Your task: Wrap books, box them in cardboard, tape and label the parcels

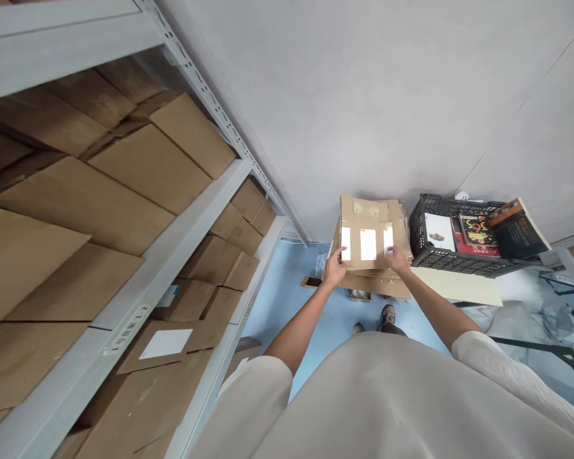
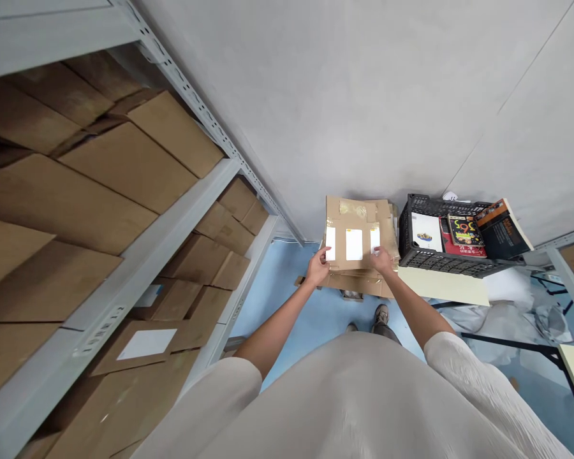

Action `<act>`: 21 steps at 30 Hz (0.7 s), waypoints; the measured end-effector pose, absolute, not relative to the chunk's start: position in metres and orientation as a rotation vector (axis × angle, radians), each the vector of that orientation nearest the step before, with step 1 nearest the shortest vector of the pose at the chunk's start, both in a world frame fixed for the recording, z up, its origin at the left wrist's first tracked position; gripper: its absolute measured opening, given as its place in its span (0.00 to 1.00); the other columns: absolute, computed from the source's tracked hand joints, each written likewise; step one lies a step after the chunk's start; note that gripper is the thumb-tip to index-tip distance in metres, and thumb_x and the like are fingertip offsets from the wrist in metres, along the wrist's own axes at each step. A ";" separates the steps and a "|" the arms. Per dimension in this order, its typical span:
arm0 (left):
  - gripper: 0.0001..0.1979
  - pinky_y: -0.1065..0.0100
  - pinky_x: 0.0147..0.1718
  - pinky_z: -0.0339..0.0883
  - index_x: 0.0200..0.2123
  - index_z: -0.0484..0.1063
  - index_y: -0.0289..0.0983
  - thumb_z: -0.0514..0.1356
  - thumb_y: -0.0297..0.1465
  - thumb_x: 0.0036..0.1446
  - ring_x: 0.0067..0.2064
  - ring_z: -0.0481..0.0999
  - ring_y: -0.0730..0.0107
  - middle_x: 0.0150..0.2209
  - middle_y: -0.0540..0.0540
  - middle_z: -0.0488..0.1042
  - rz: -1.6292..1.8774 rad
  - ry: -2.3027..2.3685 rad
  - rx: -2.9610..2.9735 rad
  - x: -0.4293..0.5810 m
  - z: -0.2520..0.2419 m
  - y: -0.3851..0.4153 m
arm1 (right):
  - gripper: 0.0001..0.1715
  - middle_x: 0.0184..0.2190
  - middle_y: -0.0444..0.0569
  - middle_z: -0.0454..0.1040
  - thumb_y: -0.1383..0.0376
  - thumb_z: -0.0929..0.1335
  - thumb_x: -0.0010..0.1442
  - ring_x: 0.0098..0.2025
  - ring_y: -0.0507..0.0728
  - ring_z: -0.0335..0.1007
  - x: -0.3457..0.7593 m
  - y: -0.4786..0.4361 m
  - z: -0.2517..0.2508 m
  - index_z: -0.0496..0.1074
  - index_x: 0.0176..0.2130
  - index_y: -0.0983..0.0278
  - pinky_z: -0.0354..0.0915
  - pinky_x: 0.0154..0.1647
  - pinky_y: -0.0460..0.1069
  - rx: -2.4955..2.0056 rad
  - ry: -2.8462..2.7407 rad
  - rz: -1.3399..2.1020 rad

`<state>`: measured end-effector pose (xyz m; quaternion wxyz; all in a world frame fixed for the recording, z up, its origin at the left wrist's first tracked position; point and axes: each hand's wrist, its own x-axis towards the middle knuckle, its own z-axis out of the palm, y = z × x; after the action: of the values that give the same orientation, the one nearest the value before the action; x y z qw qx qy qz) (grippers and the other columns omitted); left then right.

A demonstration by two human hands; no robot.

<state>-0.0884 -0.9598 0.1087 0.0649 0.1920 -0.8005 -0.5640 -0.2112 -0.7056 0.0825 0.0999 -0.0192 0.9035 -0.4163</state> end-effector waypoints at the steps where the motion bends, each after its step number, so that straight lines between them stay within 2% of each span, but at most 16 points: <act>1: 0.34 0.65 0.54 0.77 0.63 0.77 0.38 0.60 0.18 0.51 0.50 0.83 0.64 0.50 0.44 0.84 -1.695 -2.415 0.562 -0.085 0.115 -0.960 | 0.20 0.38 0.51 0.79 0.58 0.68 0.53 0.42 0.66 0.78 -0.209 -0.707 0.083 0.75 0.45 0.60 0.72 0.54 0.61 0.030 2.666 -1.228; 7: 0.33 0.66 0.51 0.78 0.63 0.78 0.38 0.58 0.18 0.54 0.45 0.82 0.66 0.49 0.45 0.83 -1.678 -2.419 0.391 -0.077 0.155 -0.953 | 0.18 0.38 0.47 0.79 0.57 0.65 0.54 0.44 0.62 0.76 -0.198 -0.712 0.088 0.74 0.43 0.59 0.72 0.55 0.56 0.160 2.603 -1.422; 11: 0.32 0.67 0.52 0.77 0.64 0.77 0.39 0.58 0.18 0.57 0.48 0.81 0.67 0.54 0.45 0.82 -1.673 -2.385 0.231 -0.078 0.182 -0.942 | 0.10 0.35 0.45 0.77 0.55 0.67 0.58 0.43 0.60 0.74 -0.202 -0.707 0.103 0.69 0.38 0.57 0.70 0.53 0.54 0.190 2.548 -1.615; 13: 0.31 0.67 0.53 0.76 0.64 0.77 0.40 0.58 0.19 0.58 0.49 0.81 0.67 0.56 0.45 0.82 -1.671 -2.361 0.149 -0.082 0.195 -0.935 | 0.10 0.35 0.46 0.76 0.54 0.67 0.59 0.43 0.60 0.73 -0.206 -0.699 0.114 0.66 0.38 0.57 0.70 0.51 0.53 0.210 2.526 -1.724; 18: 0.30 0.66 0.55 0.76 0.62 0.78 0.39 0.58 0.19 0.58 0.54 0.81 0.65 0.59 0.43 0.81 -1.682 -2.275 0.003 -0.104 0.213 -0.908 | 0.11 0.39 0.48 0.75 0.57 0.67 0.59 0.43 0.59 0.72 -0.209 -0.651 0.139 0.64 0.40 0.58 0.69 0.52 0.54 0.288 2.598 -1.949; 21: 0.30 0.66 0.53 0.77 0.63 0.77 0.38 0.59 0.19 0.56 0.52 0.82 0.65 0.55 0.42 0.82 -1.724 -2.314 -0.029 -0.124 0.212 -0.873 | 0.11 0.41 0.49 0.75 0.60 0.66 0.59 0.43 0.59 0.72 -0.203 -0.601 0.147 0.64 0.42 0.58 0.70 0.53 0.55 0.355 2.716 -2.012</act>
<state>-0.1236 -0.8731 0.2124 0.1278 -0.0098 -0.7953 -0.5926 -0.2026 -0.6008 0.1472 -0.1282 0.1035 0.7926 -0.5870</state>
